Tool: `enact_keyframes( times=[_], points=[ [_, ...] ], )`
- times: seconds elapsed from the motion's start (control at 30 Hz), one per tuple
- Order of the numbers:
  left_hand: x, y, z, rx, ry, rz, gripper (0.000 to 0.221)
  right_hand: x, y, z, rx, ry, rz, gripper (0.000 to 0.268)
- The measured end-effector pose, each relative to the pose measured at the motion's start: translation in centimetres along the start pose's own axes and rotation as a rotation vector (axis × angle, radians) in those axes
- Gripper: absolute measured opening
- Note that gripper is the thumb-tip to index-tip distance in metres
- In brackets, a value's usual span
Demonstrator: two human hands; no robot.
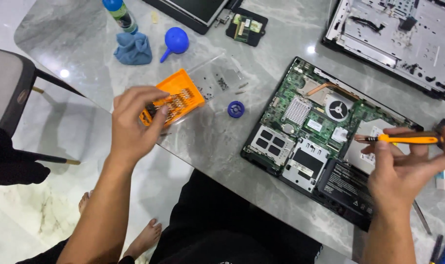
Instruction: Installing and securing internal components like the battery and connectors inside a laptop motherboard.
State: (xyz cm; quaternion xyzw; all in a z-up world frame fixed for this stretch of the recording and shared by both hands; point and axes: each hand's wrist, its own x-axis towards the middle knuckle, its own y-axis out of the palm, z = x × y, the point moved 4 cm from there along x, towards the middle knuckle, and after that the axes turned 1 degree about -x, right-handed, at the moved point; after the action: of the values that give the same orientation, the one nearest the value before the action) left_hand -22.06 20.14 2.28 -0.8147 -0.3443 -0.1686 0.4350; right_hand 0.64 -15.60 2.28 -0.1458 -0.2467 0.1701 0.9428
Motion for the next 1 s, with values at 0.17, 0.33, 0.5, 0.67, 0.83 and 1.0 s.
enact_keyframes(
  times=[0.17, 0.33, 0.5, 0.67, 0.83, 1.0],
  points=[
    [3.3, 1.1, 0.6, 0.162, -0.009, 0.18, 0.013, -2.1, 0.3, -1.7, 0.332, 0.368, -0.406, 0.062],
    [6.9, 4.8, 0.7, 0.229, 0.014, 0.395, 0.009, -4.2, 1.1, -1.2, 0.392, 0.492, -0.558, 0.063],
    [8.6, 9.1, 2.1, 0.38, 0.005, 0.519, 0.009, -5.9, 0.8, -1.9, 0.378, 0.504, -0.536, 0.059],
    [9.6, 11.6, 2.7, 0.726, -0.022, 0.797, 0.032, -7.0, 0.1, -2.4, 0.297, 0.442, -0.504, 0.053],
    [11.1, 11.6, 1.4, 0.757, -0.085, 0.986, 0.025, -7.2, 0.4, -3.0, 0.332, 0.458, -0.515, 0.055],
    [12.3, 11.4, 0.8, 0.705, -0.166, 1.123, 0.024, -6.6, 0.7, -1.0, 0.36, 0.469, -0.499, 0.054]
  ],
)
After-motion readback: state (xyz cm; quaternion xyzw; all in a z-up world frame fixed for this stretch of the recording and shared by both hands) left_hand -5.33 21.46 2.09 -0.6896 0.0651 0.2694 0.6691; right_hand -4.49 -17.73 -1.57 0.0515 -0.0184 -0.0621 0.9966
